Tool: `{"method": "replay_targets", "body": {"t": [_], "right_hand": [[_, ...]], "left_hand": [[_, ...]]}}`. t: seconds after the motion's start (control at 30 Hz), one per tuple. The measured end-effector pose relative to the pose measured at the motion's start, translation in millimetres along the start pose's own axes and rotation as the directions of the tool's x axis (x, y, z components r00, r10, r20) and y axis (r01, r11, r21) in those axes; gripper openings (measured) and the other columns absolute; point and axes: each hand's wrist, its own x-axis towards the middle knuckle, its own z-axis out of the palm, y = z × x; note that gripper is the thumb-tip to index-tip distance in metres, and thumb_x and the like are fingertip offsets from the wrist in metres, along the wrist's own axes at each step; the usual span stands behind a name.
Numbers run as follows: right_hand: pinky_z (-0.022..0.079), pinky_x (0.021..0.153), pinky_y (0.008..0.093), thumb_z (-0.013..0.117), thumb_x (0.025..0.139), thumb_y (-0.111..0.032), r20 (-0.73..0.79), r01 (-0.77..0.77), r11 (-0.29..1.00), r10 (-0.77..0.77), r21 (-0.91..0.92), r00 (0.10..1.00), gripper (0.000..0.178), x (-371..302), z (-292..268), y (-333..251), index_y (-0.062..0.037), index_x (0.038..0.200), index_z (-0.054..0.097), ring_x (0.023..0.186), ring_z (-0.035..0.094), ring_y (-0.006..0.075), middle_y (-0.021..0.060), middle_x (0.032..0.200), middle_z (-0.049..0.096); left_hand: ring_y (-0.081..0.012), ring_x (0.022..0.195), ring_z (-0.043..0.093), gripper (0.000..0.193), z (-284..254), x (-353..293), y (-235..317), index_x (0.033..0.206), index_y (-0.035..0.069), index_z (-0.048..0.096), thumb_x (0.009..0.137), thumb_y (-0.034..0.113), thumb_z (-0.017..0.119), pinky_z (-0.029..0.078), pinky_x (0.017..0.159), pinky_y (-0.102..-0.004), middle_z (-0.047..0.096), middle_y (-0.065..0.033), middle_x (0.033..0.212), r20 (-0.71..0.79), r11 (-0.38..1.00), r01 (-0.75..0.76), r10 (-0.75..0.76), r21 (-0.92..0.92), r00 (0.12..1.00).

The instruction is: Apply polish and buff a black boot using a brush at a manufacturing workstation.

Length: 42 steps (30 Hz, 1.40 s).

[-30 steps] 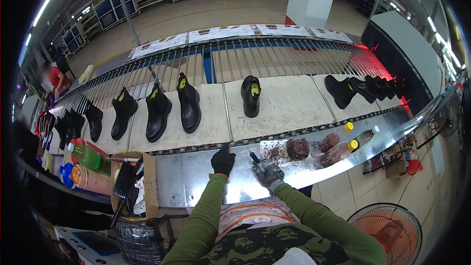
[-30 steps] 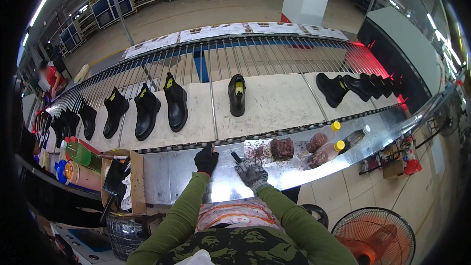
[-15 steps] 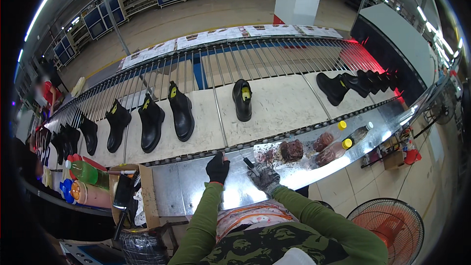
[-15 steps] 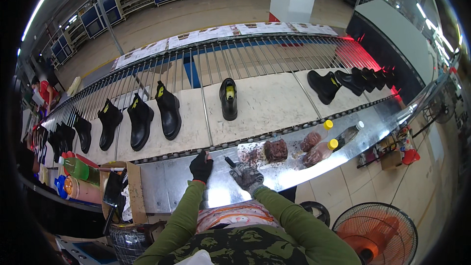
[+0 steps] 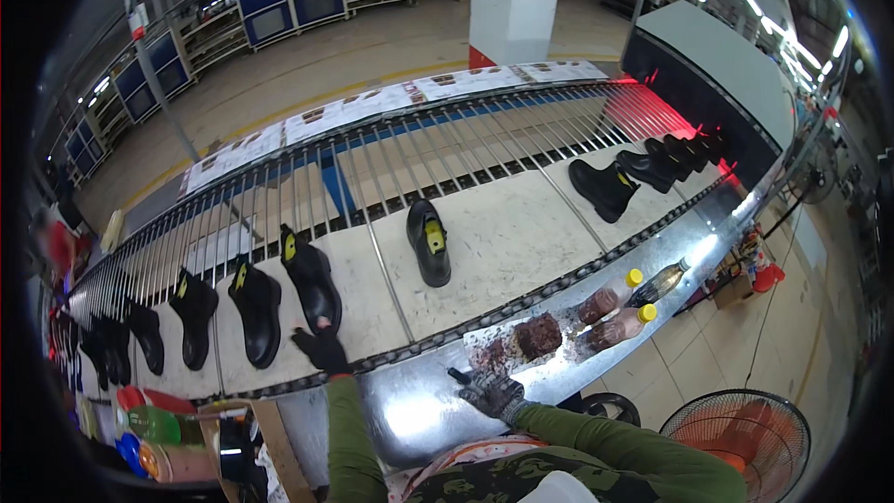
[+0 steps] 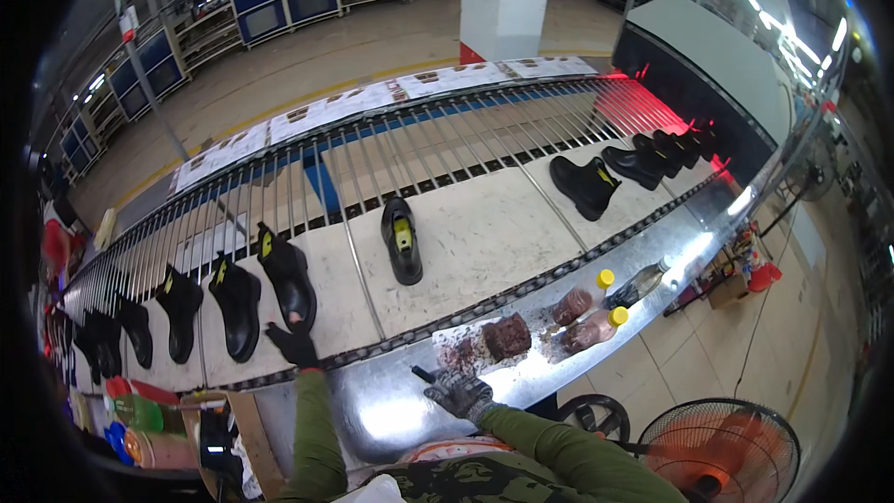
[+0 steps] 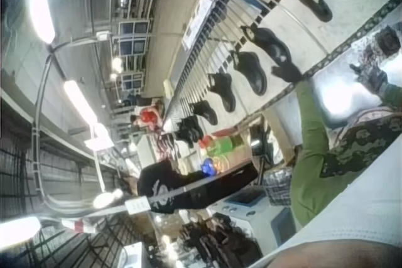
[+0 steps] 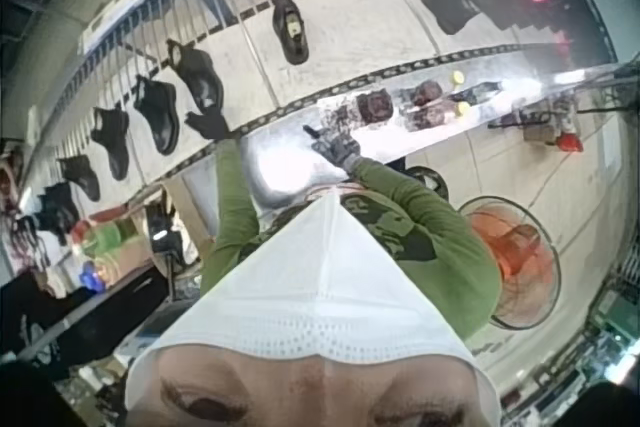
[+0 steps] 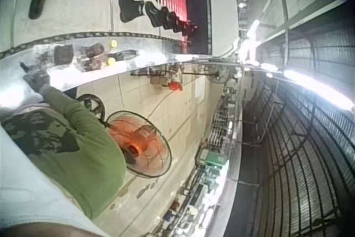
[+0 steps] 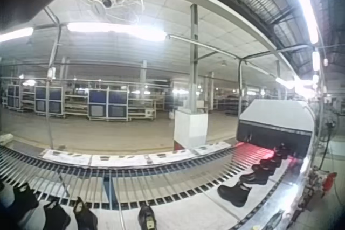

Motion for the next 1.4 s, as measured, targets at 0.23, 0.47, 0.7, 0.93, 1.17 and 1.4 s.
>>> {"method": "replay_targets", "body": {"t": [0.23,0.47,0.7,0.93,1.17,1.4], "right_hand": [[0.043,0.086,0.0464,0.041,0.093,-0.039,0.043,0.025,0.999,-0.026,0.028,0.999,0.053,2.7,1.4,5.9,-0.0150,0.139,0.034,0.100,0.055,0.0374,0.0197,0.116,0.055],[0.044,0.088,0.0424,0.042,0.092,-0.040,0.002,-0.026,0.999,0.026,0.046,1.000,0.050,0.9,-1.4,8.8,-0.0133,0.135,0.041,0.102,0.055,0.0341,0.0181,0.110,0.057],[0.045,0.080,0.0448,0.041,0.092,-0.045,-0.096,0.009,0.997,-0.017,-0.078,0.995,0.048,-4.2,15.4,12.2,-0.0025,0.110,0.053,0.094,0.057,0.0355,0.0192,0.103,0.057],[0.043,0.088,0.0448,0.036,0.092,-0.045,0.074,-0.011,0.985,0.025,-0.175,0.997,0.055,-12.1,-16.4,-7.1,-0.0249,0.143,0.026,0.101,0.055,0.0347,0.0175,0.111,0.055],[0.043,0.080,0.0417,0.043,0.092,-0.036,-0.066,0.018,0.996,-0.024,-0.090,0.998,0.043,-4.6,-15.8,7.0,-0.0084,0.125,0.048,0.091,0.054,0.0311,0.0158,0.090,0.055],[0.041,0.092,0.0418,0.051,0.089,-0.032,-0.262,-0.010,0.996,0.032,0.083,0.965,0.054,-23.5,-31.2,-14.9,-0.0224,0.140,0.033,0.107,0.051,0.0363,0.0182,0.114,0.055]], "left_hand": [[-0.0303,0.113,0.052,0.077,75.3,110.9,-23.8,0.129,-0.004,0.042,0.071,0.036,0.075,0.040,0.096,-0.0354,0.055,-0.0196,0.121,0.752,0.763,0.559,-0.151,-0.324,0.642],[-0.0334,0.115,0.051,0.085,86.0,97.2,10.2,0.129,-0.001,0.042,0.064,0.040,0.077,0.040,0.096,-0.0377,0.054,-0.0204,0.122,0.549,0.889,0.439,-0.304,-0.131,0.779],[-0.0350,0.098,0.059,0.066,53.5,93.6,9.0,0.112,-0.001,0.058,0.063,0.038,0.078,0.046,0.083,-0.0399,0.062,-0.0219,0.106,0.672,0.933,0.350,-0.203,-0.089,0.712],[-0.0218,0.099,0.058,0.061,-97.0,39.0,31.8,0.114,-0.003,0.059,0.066,0.029,0.078,0.045,0.087,-0.0324,0.063,-0.0105,0.110,0.701,0.787,0.535,-0.193,-0.306,0.686],[-0.0179,0.096,0.059,0.047,-186.6,-34.7,84.6,0.110,0.002,0.060,0.069,0.016,0.077,0.046,0.085,-0.0305,0.064,-0.0081,0.105,0.719,0.738,0.583,-0.196,-0.340,0.667],[-0.0209,0.089,0.061,0.047,-214.3,-53.1,95.5,0.106,0.006,0.057,0.070,0.030,0.078,0.047,0.077,-0.0341,0.064,-0.0067,0.096,0.787,0.835,0.525,-0.207,-0.167,0.581]]}}
